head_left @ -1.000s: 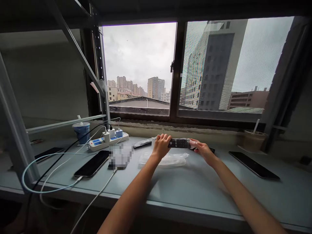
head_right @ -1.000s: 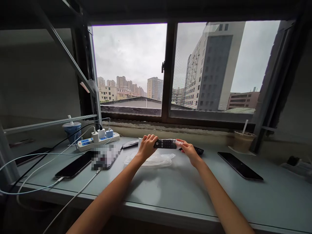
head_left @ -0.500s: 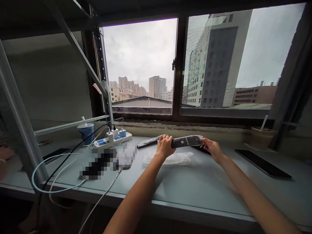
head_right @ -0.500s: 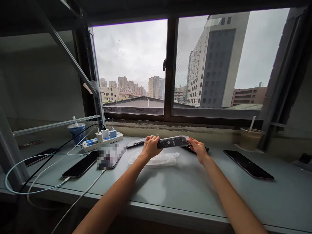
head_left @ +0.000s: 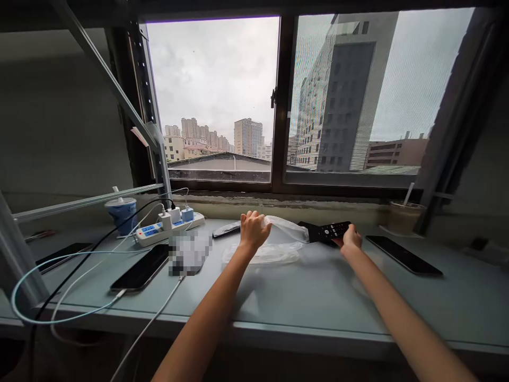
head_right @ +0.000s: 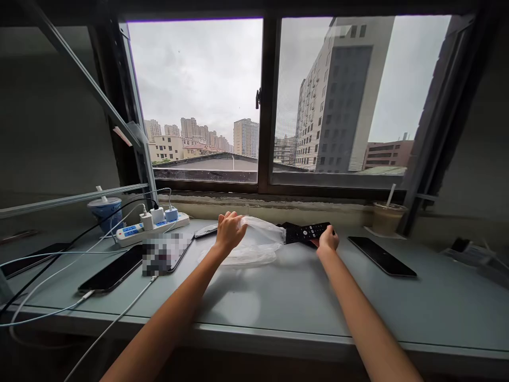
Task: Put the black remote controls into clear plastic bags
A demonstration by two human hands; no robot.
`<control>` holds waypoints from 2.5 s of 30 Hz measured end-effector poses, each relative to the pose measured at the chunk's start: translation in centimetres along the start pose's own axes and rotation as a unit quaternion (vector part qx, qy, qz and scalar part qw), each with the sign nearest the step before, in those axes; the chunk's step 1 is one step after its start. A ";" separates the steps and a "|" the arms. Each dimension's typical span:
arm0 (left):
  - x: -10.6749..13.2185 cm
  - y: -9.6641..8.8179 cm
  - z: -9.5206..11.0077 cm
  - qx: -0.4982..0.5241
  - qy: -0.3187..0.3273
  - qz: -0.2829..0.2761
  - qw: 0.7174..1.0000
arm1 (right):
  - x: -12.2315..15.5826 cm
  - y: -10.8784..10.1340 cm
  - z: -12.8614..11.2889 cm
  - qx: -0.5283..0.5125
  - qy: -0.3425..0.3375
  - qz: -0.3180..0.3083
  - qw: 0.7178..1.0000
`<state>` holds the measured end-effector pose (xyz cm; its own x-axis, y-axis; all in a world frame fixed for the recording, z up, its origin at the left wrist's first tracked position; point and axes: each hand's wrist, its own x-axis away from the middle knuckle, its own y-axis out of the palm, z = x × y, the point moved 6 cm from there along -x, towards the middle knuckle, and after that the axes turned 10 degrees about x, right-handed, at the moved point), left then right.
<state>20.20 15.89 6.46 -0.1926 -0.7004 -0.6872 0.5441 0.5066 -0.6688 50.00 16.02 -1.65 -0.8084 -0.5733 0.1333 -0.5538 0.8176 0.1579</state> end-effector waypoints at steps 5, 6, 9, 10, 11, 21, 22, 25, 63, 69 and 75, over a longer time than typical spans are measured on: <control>-0.2 -0.7 -0.1 0.056 0.002 0.017 0.998 | -0.4 -0.2 0.1 0.034 -0.033 0.023 0.999; -0.2 -0.9 -0.1 0.072 0.006 0.023 0.997 | -0.4 -0.2 0.1 0.040 -0.041 0.024 0.998; -0.3 -1.1 0.2 0.124 0.031 0.024 0.991 | -0.4 -0.3 0.0 0.054 -0.063 0.020 0.996; -0.3 -1.0 0.3 0.139 0.042 0.014 0.989 | -0.4 -0.3 0.0 0.057 -0.070 0.015 0.996; -0.3 -0.7 0.5 0.147 0.053 -0.002 0.988 | -0.3 -0.2 0.0 0.059 -0.077 0.011 0.995; 1.8 3.8 0.9 0.098 0.105 -0.272 0.951 | 0.5 0.3 -0.2 0.088 -0.117 -0.020 0.989; 1.9 3.9 1.0 0.093 0.105 -0.272 0.952 | 0.6 0.4 -0.3 0.089 -0.120 -0.028 0.988; 1.8 3.8 1.4 0.072 0.106 -0.247 0.961 | 0.8 1.0 -0.2 0.096 -0.133 -0.064 0.984; 2.4 5.3 -0.2 0.077 0.026 -0.331 0.940 | 4.7 3.1 -1.2 0.599 -0.408 -0.061 0.686; 1.8 4.4 0.6 0.076 0.047 -0.262 0.961 | 4.3 3.6 -0.1 0.613 -0.403 -0.106 0.671; -0.7 0.9 -3.3 -0.038 -0.058 -0.047 0.996 | 4.2 3.8 0.5 0.629 -0.384 -0.133 0.662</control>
<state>18.13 18.52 5.39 -0.1419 -0.7983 -0.5853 0.4643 0.4685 -0.7516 44.43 16.78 -0.98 -0.2448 -0.9046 -0.3490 -0.0336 0.3677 -0.9294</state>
